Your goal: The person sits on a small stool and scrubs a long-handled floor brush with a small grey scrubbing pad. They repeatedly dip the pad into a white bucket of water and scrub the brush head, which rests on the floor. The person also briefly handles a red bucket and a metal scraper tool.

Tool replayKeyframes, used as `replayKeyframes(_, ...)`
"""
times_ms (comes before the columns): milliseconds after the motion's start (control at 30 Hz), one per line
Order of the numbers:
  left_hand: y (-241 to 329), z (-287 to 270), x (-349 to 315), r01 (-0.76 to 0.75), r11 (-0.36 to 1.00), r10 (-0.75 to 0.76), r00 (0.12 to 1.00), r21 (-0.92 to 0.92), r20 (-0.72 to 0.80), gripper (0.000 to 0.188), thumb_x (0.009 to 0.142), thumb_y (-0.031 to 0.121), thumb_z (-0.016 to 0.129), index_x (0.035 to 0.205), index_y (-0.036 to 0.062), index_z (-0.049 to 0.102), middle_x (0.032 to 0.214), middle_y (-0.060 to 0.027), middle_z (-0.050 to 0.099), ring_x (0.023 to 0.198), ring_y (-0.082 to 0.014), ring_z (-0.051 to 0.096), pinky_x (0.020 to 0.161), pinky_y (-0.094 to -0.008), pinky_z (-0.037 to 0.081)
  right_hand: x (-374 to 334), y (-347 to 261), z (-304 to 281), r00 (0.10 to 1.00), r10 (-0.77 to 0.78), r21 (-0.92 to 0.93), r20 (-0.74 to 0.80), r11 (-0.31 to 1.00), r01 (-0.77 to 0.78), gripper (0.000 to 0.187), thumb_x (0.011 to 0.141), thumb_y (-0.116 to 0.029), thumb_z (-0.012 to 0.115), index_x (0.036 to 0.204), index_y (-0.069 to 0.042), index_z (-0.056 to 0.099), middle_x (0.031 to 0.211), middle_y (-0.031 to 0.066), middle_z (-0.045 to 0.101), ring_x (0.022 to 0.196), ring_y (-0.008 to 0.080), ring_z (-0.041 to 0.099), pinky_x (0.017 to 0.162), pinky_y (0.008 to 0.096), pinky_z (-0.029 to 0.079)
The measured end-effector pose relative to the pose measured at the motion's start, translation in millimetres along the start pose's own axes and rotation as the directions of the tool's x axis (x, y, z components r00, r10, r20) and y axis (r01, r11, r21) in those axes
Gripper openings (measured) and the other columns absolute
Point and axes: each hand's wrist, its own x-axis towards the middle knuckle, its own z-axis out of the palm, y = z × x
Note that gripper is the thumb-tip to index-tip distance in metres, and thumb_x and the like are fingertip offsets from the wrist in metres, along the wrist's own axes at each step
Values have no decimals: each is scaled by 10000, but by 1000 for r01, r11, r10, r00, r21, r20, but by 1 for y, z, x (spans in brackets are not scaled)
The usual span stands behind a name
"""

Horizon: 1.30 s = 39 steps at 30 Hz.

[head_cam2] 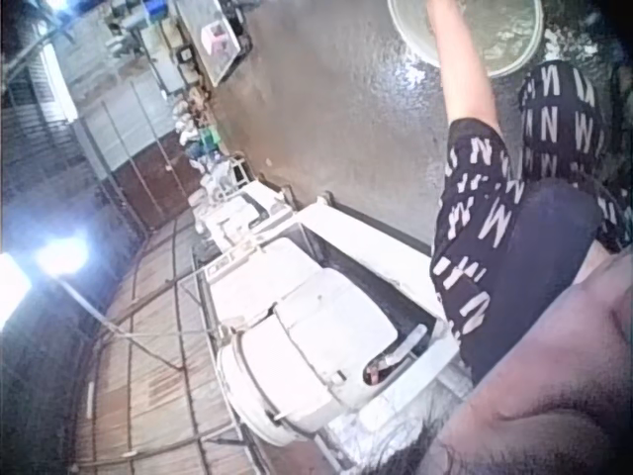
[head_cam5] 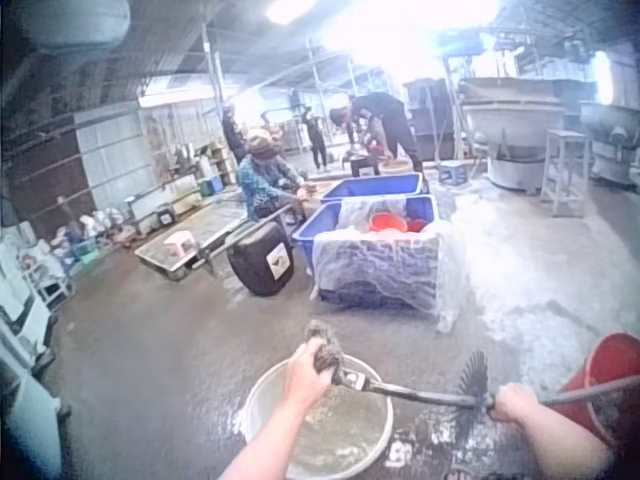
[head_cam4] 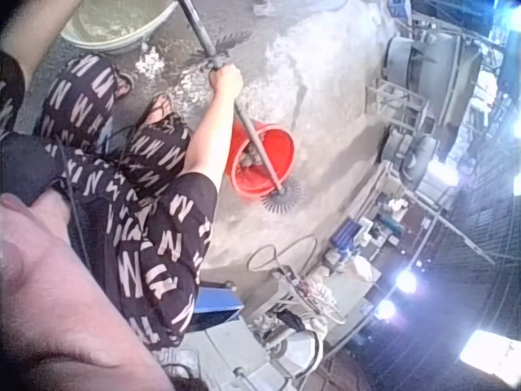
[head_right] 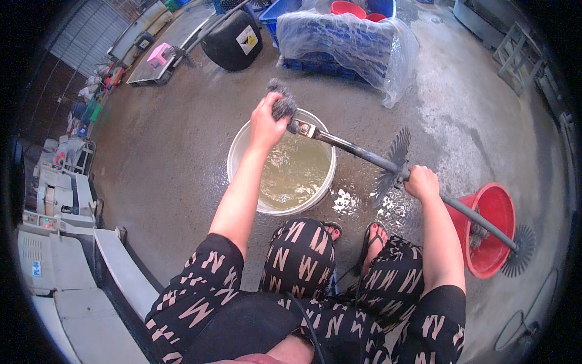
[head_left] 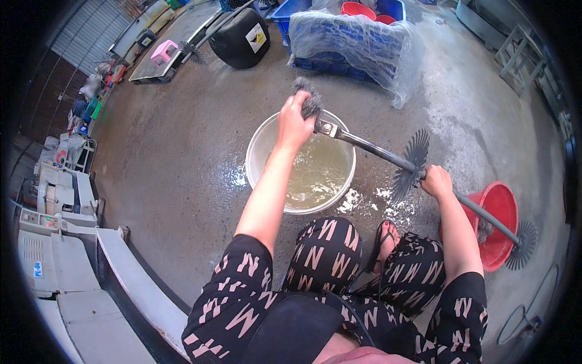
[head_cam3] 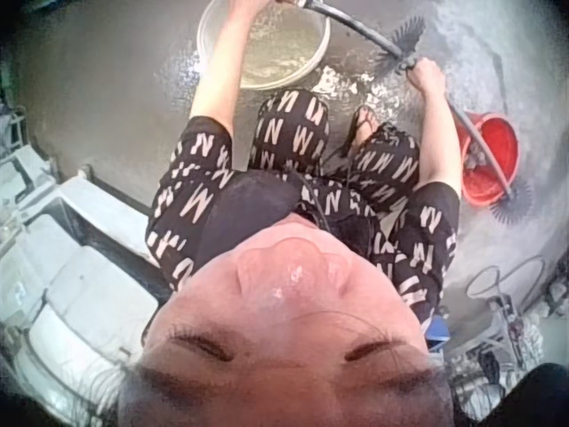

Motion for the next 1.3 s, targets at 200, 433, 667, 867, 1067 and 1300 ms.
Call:
replayKeyframes(200, -7, 18, -28, -4, 993, -22, 974, 115, 227, 445, 644, 20, 708, 1046, 97, 533, 995, -150, 609, 975, -355, 589, 826, -422, 473, -4, 1, -3, 1000, -13, -2, -29, 1000, 13, 205, 719, -204, 637, 868, -74, 692, 898, 199, 665, 870, 359, 643, 788, 449, 516)
replayKeyframes(433, 4, 11, -9, 6, 998, -15, 992, 69, 122, 406, 644, 32, 702, 1019, 73, 552, 973, -153, 616, 948, -342, 602, 819, -411, 480, -6, 4, 6, 996, -60, -40, -65, 998, 58, 194, 725, -186, 639, 877, -69, 673, 882, 181, 668, 860, 350, 648, 771, 448, 521)
replayKeyframes(667, -11, 15, -63, 2, 996, -18, 983, 86, 182, 434, 647, 35, 708, 1043, 101, 543, 955, -147, 599, 939, -362, 589, 811, -433, 479, -8, 11, 15, 992, -90, -42, -92, 995, 87, 218, 744, -205, 653, 903, -64, 606, 866, 165, 666, 835, 347, 649, 742, 450, 521)
replayKeyframes(867, -29, 1, -99, 191, 939, -300, 861, 285, 411, 500, 628, 82, 756, 1086, 114, 558, 1004, -157, 627, 985, -347, 600, 852, -409, 486, -18, 3, 1, 993, -98, 68, -59, 992, 102, 311, 728, -252, 669, 947, -52, 575, 870, 172, 650, 866, 356, 631, 754, 462, 500)
replayKeyframes(1067, -94, 54, -111, 21, 769, -598, 375, 639, 708, 667, 589, 38, 756, 1216, 130, 549, 1165, -162, 581, 1102, -315, 573, 902, -410, 495, -21, 11, 11, 986, -148, 141, -81, 977, 159, 338, 693, -277, 692, 905, -31, 599, 913, 189, 634, 908, 351, 614, 812, 462, 475)
replayKeyframes(1300, -60, 13, -91, 355, 864, -491, 436, 358, 754, 621, 524, 184, 816, 1101, 89, 608, 1017, -148, 660, 938, -255, 644, 819, -362, 515, -19, -2, 0, 997, 41, 20, 59, 999, -42, 343, 676, -307, 715, 895, -48, 662, 901, 190, 668, 895, 347, 643, 793, 445, 509)
